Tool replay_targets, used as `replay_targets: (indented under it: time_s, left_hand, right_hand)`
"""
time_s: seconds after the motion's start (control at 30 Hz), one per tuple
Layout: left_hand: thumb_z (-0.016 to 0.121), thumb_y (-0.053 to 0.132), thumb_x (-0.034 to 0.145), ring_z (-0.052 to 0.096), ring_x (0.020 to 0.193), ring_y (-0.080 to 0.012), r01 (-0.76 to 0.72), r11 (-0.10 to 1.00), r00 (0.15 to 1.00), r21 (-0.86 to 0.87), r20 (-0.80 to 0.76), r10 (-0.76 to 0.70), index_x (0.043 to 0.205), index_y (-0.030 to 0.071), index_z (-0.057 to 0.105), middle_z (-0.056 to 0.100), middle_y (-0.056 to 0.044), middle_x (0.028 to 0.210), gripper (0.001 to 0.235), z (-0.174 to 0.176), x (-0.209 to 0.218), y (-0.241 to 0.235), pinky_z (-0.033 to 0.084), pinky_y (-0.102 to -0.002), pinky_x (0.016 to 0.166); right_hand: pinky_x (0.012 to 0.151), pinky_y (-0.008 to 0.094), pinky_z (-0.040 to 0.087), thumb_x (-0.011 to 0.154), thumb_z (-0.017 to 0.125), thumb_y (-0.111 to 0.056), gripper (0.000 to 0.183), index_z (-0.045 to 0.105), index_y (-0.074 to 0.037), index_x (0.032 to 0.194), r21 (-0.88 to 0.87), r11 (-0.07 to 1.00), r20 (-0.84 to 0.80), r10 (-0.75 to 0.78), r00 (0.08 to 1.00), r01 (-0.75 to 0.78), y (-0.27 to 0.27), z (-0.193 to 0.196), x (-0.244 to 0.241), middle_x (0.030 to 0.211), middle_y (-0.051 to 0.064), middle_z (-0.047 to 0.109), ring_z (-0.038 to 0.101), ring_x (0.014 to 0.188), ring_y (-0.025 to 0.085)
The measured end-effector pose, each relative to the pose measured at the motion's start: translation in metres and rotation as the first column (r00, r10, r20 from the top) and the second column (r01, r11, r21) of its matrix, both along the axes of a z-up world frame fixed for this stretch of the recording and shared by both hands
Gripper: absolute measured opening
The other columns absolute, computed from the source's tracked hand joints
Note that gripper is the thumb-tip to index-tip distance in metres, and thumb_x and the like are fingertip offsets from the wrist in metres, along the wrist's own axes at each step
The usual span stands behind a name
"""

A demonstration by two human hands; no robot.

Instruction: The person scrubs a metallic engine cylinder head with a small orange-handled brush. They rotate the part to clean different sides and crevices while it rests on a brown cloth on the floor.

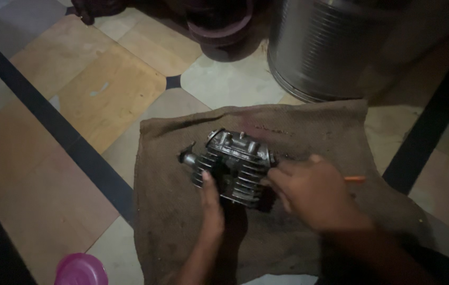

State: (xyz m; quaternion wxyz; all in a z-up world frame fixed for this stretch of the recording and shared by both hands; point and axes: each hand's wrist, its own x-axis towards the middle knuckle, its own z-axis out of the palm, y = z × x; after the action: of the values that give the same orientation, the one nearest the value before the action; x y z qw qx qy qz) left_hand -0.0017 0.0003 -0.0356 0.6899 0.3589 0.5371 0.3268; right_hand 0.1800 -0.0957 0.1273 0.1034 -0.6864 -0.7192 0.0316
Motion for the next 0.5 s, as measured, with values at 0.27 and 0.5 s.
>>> replay_targets:
  time_s: [0.27, 0.5]
  left_hand:
    - [0.042, 0.076, 0.085, 0.050, 0.137, -0.0416, 0.012, 0.993, 0.971, 0.117, 0.234, -0.039, 0.151, 0.004, 0.040, 0.049, -0.024, 0.150, 0.097, -0.011, -0.022, 0.000, 0.041, -0.057, 0.111]
    - [0.030, 0.073, 0.090, 0.050, 0.138, -0.0344, 0.033, 0.999, 0.999, 0.007, 0.024, -0.033, 0.151, 0.010, 0.038, 0.052, -0.019, 0.148, 0.088, 0.011, -0.022, -0.007, 0.036, -0.051, 0.113]
  right_hand:
    - [0.088, 0.052, 0.046, 0.089, 0.069, -0.028, 0.012, 0.069, -0.021, 0.098, -0.326, 0.944, 0.009, 0.056, 0.998, -0.051, -0.013, -0.004, -0.025, 0.092, 0.000, 0.073, 0.071, 0.084, 0.022]
    - [0.072, 0.041, 0.050, 0.095, 0.062, -0.031, 0.014, 0.067, -0.019, 0.098, -0.232, 0.967, -0.008, -0.110, 0.994, 0.105, -0.021, -0.008, -0.043, 0.087, 0.002, 0.070, 0.071, 0.074, 0.022]
